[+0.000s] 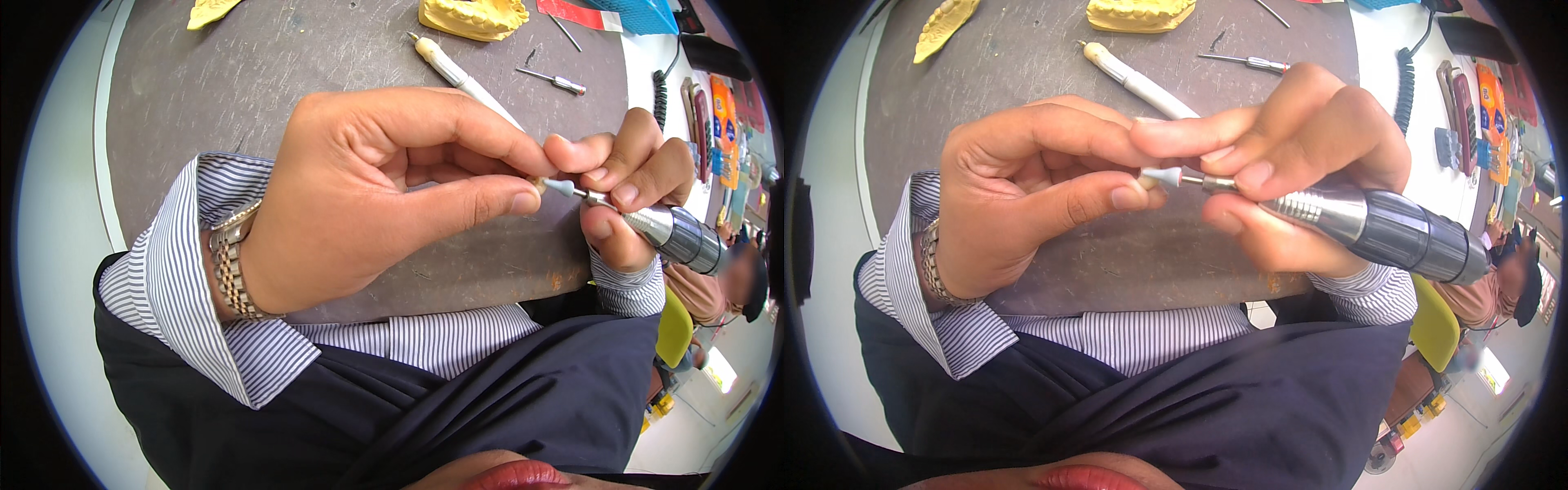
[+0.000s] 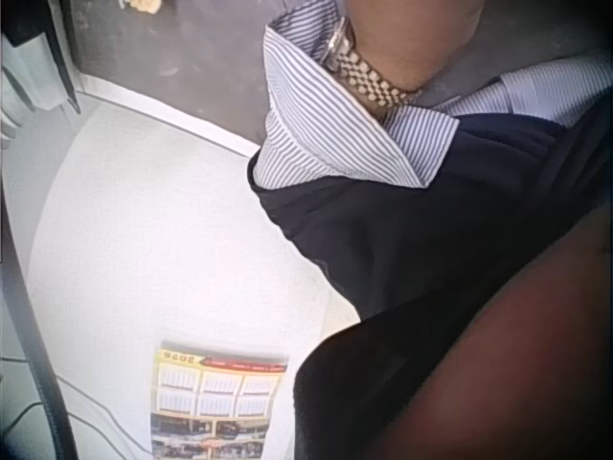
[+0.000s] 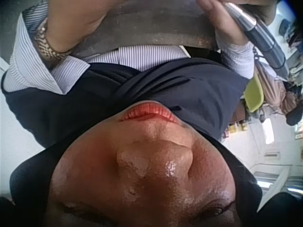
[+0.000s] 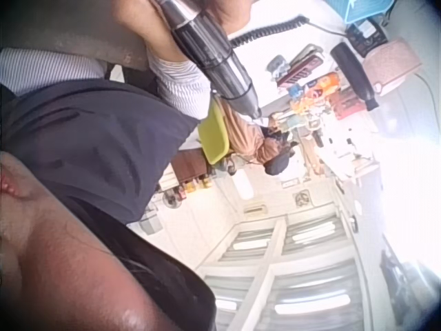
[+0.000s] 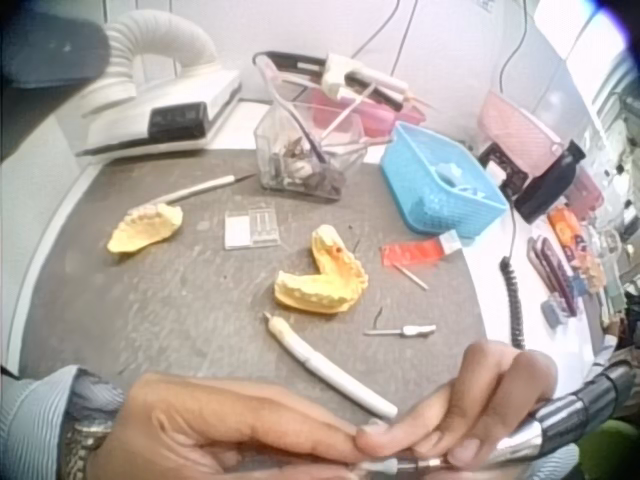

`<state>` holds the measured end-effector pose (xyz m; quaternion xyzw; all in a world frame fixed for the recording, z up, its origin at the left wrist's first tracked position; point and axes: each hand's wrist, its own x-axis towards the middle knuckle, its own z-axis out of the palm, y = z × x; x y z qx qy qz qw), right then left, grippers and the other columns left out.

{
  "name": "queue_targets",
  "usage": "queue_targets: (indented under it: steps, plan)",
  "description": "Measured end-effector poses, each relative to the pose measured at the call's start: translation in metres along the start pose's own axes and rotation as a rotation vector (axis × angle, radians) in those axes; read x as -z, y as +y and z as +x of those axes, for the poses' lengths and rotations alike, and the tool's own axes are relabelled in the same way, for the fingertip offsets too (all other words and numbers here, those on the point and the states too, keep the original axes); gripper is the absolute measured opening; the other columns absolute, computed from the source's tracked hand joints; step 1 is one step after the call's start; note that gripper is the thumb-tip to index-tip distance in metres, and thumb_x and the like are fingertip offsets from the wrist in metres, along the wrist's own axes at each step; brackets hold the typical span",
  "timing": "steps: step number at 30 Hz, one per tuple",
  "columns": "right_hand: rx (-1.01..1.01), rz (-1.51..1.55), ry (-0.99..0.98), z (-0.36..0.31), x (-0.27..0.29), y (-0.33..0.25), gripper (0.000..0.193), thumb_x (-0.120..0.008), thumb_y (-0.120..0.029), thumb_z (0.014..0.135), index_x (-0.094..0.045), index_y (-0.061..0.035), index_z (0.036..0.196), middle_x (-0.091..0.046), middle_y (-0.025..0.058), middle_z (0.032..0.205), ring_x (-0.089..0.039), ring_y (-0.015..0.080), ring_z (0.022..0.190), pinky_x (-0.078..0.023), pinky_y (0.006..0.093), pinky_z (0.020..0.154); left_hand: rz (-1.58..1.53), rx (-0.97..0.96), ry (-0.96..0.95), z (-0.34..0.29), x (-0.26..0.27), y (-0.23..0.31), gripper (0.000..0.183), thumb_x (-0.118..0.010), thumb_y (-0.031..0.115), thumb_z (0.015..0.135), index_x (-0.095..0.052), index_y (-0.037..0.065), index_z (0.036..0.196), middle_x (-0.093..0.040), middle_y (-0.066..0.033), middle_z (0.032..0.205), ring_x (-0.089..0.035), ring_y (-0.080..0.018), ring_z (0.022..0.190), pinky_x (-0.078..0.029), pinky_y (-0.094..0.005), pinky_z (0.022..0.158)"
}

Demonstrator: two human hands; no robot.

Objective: The person uses a manual handpiece to shape a small, tooth-like object held in their left hand. They then switch to a powered rotary tool to further refine the object's surface, occasionally pausing to inspect the work.

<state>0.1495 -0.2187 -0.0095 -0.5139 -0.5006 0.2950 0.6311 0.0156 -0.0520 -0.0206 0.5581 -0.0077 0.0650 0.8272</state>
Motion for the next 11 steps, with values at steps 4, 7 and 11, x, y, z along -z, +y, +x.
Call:
queue_targets:
  steps: [4, 7, 11]
  plan:
    - [0.003, 0.03, 0.045, 0.0001, -0.0027, 0.0012, 0.026, -0.068, -0.002, 0.073, -0.044, -0.0095, 0.081, -0.049, 0.0062, 0.082, -0.058, 0.0304, 0.101, -0.05, 0.0394, 0.088, 0.0, -0.008, -0.011, 0.0001, 0.0009, -0.0007, 0.02, -0.059, -0.012, 0.077, -0.058, -0.006, 0.096, -0.059, -0.0172, 0.098, -0.063, -0.0204, 0.087, -0.053, -0.0262, 0.078]
    - [-0.004, 0.077, 0.059, -0.0005, -0.0022, 0.002, 0.027, -0.07, -0.005, 0.073, -0.044, -0.0096, 0.081, -0.049, 0.0063, 0.082, -0.058, 0.0307, 0.101, -0.05, 0.0397, 0.087, -0.009, 0.012, -0.016, -0.0001, 0.0007, -0.0004, 0.021, -0.058, -0.012, 0.077, -0.058, -0.006, 0.097, -0.059, -0.0175, 0.099, -0.063, -0.0206, 0.088, -0.053, -0.0263, 0.078]
    - [0.03, 0.08, 0.021, -0.0009, 0.0011, 0.0054, 0.032, -0.074, -0.01, 0.071, -0.044, -0.0098, 0.083, -0.049, 0.0065, 0.082, -0.059, 0.0311, 0.1, -0.051, 0.0403, 0.086, -0.047, 0.026, -0.017, -0.0003, 0.0005, 0.0004, 0.022, -0.058, -0.011, 0.078, -0.058, -0.006, 0.099, -0.059, -0.018, 0.1, -0.063, -0.0216, 0.09, -0.052, -0.0263, 0.078]
